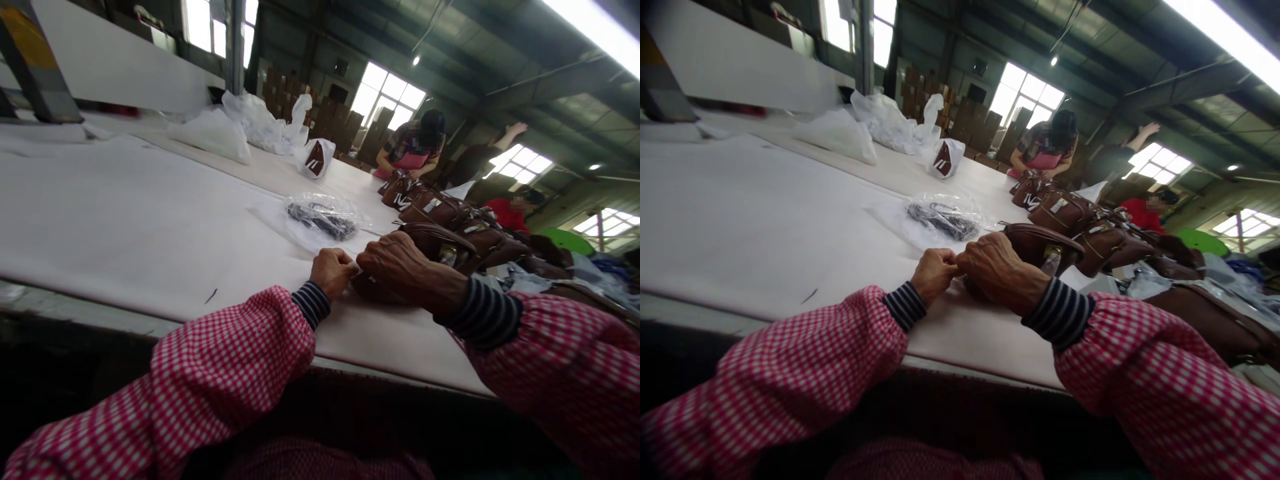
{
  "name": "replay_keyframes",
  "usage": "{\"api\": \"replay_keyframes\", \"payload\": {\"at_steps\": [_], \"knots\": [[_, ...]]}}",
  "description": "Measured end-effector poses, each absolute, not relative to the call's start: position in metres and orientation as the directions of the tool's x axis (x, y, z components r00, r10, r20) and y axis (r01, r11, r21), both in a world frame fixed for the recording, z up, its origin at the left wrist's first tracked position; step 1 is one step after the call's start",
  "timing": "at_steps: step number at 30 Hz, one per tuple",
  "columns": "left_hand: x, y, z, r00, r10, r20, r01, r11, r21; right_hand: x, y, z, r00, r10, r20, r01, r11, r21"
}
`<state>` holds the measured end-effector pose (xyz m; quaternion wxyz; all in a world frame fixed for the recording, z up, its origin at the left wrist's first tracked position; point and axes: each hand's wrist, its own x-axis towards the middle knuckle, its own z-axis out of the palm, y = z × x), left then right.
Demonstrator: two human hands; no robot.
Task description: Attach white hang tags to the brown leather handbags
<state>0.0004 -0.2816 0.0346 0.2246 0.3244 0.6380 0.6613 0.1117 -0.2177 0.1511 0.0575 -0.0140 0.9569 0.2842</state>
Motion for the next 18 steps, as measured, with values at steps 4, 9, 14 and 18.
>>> {"api": "replay_keyframes", "payload": {"at_steps": [4,9,14,18], "knots": [[0.002,-0.284,0.036,-0.677,0.706,0.206,0.257,-0.034,0.966,0.113,-0.218,0.154,-0.991,-0.043,-0.130,-0.105,0.848,0.519],[0.006,-0.284,0.037,-0.614,0.750,0.244,0.297,-0.066,0.952,0.120,-0.204,0.154,-0.985,-0.084,-0.152,-0.145,0.881,0.451],[0.008,-0.277,0.032,-0.602,0.762,0.236,0.262,-0.091,0.961,0.118,-0.209,0.165,-0.979,0.051,-0.198,-0.041,0.900,0.435],[0.010,-0.270,0.025,-0.561,0.796,0.228,0.064,-0.233,0.970,0.119,-0.210,0.167,-0.980,0.052,-0.194,-0.037,0.902,0.429]]}}
